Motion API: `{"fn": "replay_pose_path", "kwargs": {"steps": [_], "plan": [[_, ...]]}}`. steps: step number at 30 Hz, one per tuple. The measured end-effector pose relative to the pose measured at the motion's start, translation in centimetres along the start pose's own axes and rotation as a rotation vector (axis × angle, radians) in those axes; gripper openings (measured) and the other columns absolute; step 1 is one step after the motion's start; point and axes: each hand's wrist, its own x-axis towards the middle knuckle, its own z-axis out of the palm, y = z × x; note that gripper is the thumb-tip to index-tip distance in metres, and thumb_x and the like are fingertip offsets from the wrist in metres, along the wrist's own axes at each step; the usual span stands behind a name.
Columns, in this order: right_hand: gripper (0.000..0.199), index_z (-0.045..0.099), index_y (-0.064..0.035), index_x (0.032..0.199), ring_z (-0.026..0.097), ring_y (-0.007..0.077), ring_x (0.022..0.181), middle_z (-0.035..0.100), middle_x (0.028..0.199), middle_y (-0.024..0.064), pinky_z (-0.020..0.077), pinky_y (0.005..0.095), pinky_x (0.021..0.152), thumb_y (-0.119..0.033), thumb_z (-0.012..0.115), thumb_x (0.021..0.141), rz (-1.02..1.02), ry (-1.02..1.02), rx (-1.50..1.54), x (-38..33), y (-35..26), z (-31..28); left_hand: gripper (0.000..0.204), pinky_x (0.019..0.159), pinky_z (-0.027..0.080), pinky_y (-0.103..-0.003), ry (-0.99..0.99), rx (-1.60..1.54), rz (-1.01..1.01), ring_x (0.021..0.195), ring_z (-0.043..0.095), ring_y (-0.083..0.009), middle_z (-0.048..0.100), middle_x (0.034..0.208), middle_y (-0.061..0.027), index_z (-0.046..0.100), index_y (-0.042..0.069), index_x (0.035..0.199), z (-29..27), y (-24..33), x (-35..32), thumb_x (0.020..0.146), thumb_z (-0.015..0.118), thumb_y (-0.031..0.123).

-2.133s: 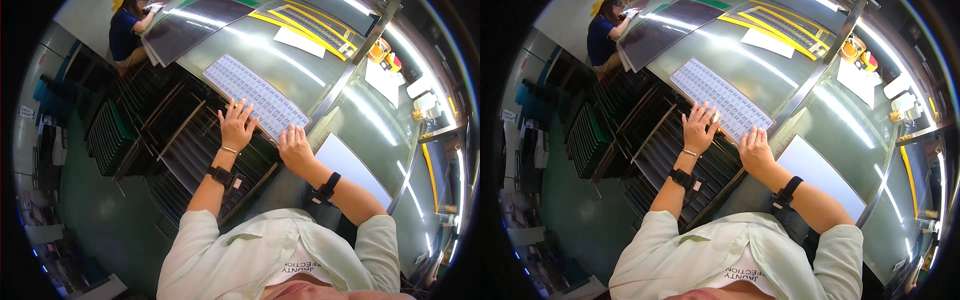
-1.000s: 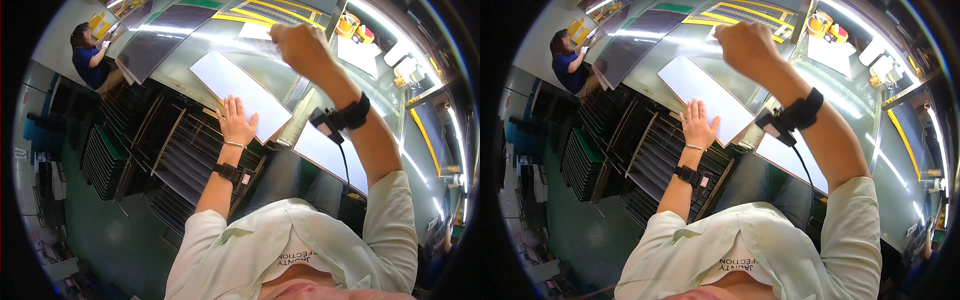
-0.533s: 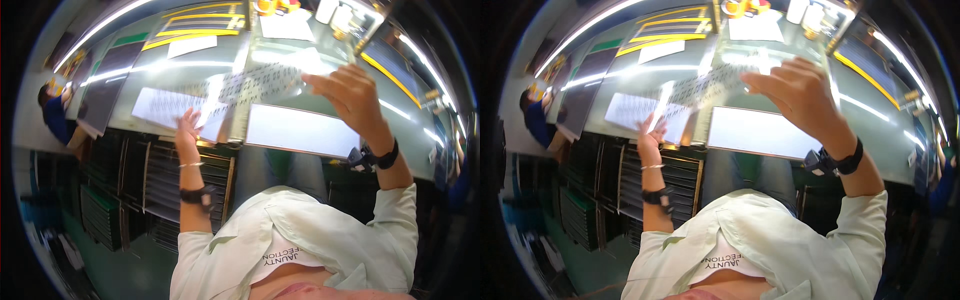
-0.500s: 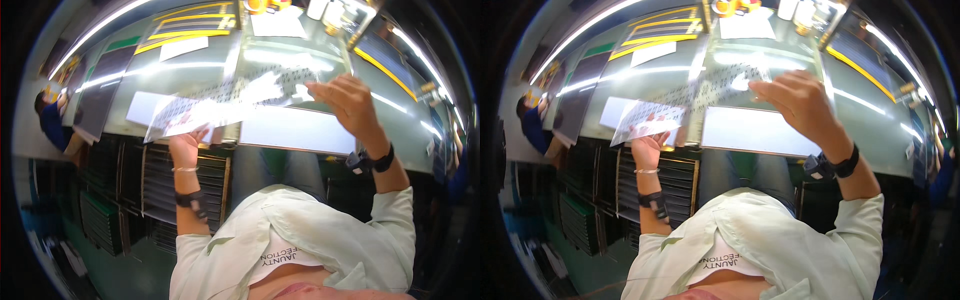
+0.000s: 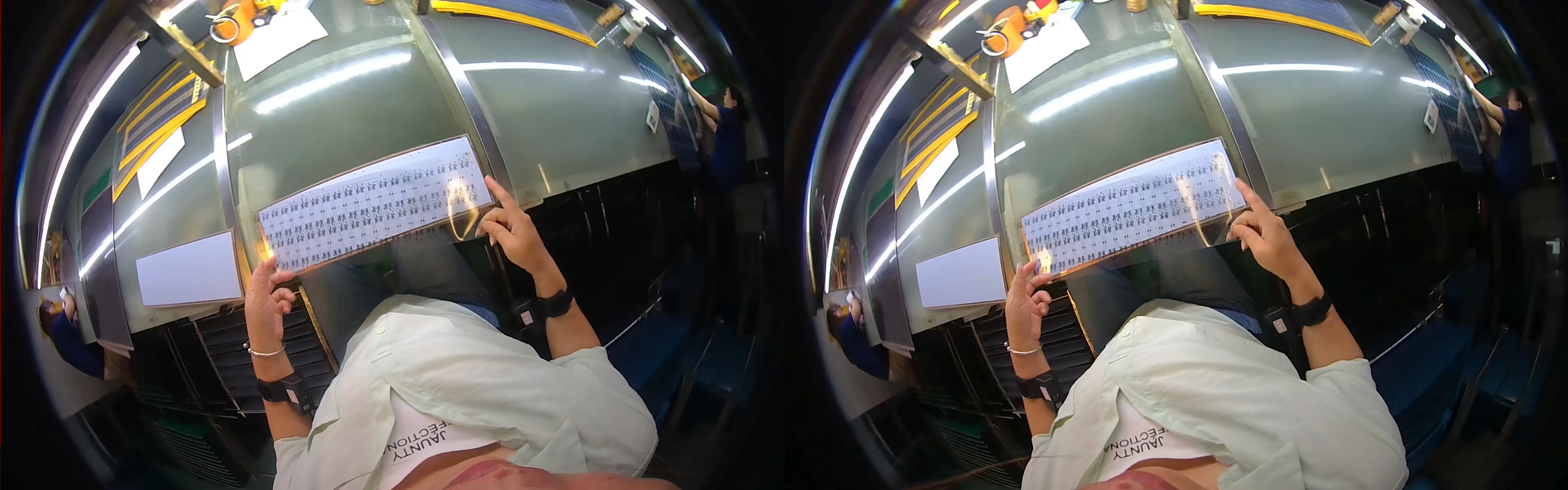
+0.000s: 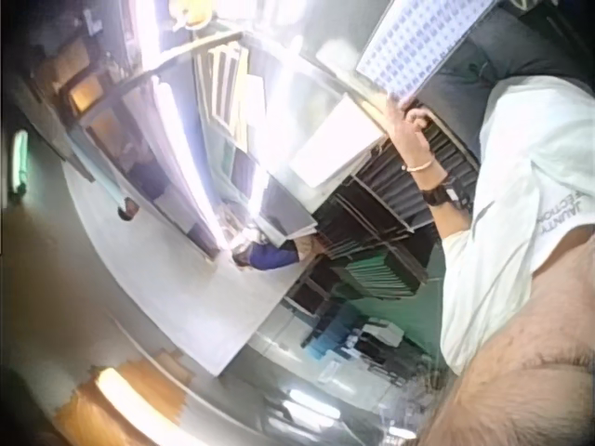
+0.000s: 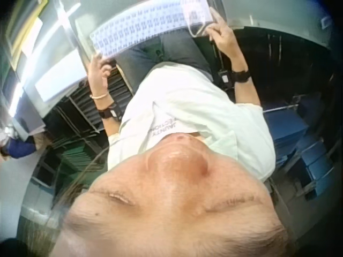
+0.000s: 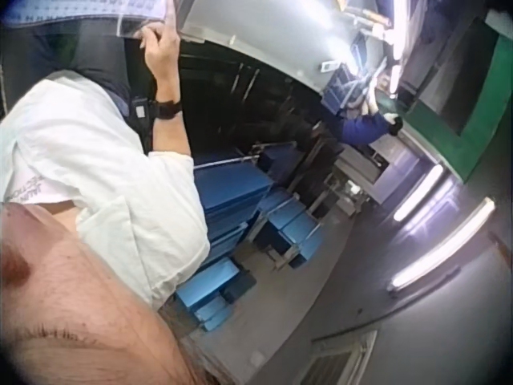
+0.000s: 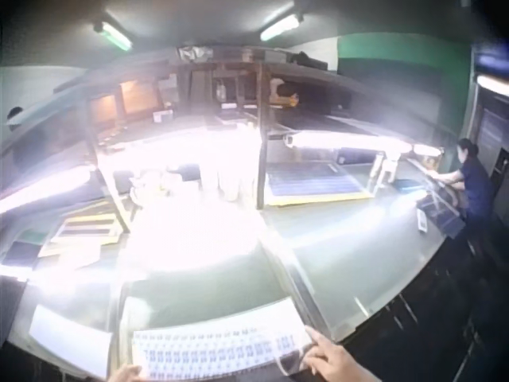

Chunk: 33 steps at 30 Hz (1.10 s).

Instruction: Inspecting and organizing large printed circuit board patterns or semi-transparent sheets on a light table or workstation.

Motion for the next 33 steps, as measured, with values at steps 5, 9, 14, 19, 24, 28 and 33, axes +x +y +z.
{"fn": "replay_pose_path", "kwargs": {"steps": [5,9,14,19,24,28,33], "plan": [[0.044,0.042,0.0039,0.130,0.054,0.0079,0.063,0.058,0.074,0.0052,0.0445,0.0202,0.058,0.000,0.050,0.086,0.131,-0.008,0.044,0.4,0.7,-1.4,0.030,0.036,0.030,-0.015,0.352,0.262,0.248,0.049,0.044,-0.0040,0.050,0.074,-0.0022,0.051,0.002,0.099,-2.2,-2.5,-0.8,0.088,0.060,0.028],[0.036,0.050,0.0026,0.123,0.053,0.0065,0.061,0.059,0.075,0.0049,0.0444,0.0189,0.053,-0.002,0.050,0.087,0.292,-0.015,0.096,0.3,1.3,-1.3,0.032,0.037,0.033,-0.015,0.496,0.343,-0.006,0.053,0.052,-0.0070,0.055,0.078,-0.0029,0.050,0.004,0.103,-1.8,-3.6,-2.4,0.091,0.055,0.034],[0.036,0.052,0.0009,0.122,0.054,0.0069,0.060,0.060,0.076,0.0052,0.0461,0.0193,0.053,-0.002,0.051,0.087,0.220,-0.024,0.097,0.8,1.0,-0.8,0.023,0.037,0.035,-0.015,0.195,0.051,-0.019,0.051,0.054,-0.0085,0.060,0.079,-0.0057,0.050,0.004,0.102,-1.6,-4.8,-1.8,0.093,0.053,0.026],[0.014,0.058,0.0017,0.099,0.057,0.0087,0.061,0.061,0.075,0.0055,0.0484,0.0210,0.058,0.001,0.052,0.086,0.140,0.171,0.175,2.7,0.1,-0.3,0.015,0.034,0.032,-0.016,0.206,0.310,0.236,0.043,0.049,-0.0065,0.060,0.074,-0.0062,0.052,0.002,0.096,-0.7,-3.8,-2.6,0.093,0.051,0.017],[0.005,0.056,0.0010,0.084,0.058,0.0087,0.063,0.062,0.071,0.0055,0.0467,0.0209,0.058,-0.004,0.055,0.086,0.095,0.219,-0.052,6.5,-0.2,-1.3,0.015,0.039,0.038,-0.015,0.221,0.191,0.122,0.052,0.056,-0.0076,0.059,0.081,-0.0018,0.054,0.006,0.096,1.4,-3.8,-2.1,0.094,0.051,0.020],[0.006,0.056,0.0013,0.083,0.058,0.0083,0.063,0.062,0.072,0.0053,0.0461,0.0209,0.059,-0.004,0.056,0.086,0.006,0.235,-0.232,7.6,0.8,-1.1,0.015,0.042,0.038,-0.014,0.211,0.186,0.157,0.056,0.055,-0.0061,0.055,0.075,0.0008,0.054,0.005,0.096,0.9,-2.6,-1.0,0.093,0.052,0.019],[0.005,0.056,0.0007,0.082,0.056,0.0081,0.062,0.062,0.071,0.0048,0.0454,0.0211,0.059,-0.003,0.057,0.085,0.076,0.230,-0.040,7.5,0.7,-1.0,0.017,0.041,0.035,-0.014,0.259,0.408,0.216,0.053,0.052,-0.0033,0.055,0.071,0.0002,0.057,0.002,0.096,1.2,-1.9,0.0,0.092,0.054,0.019]]}}
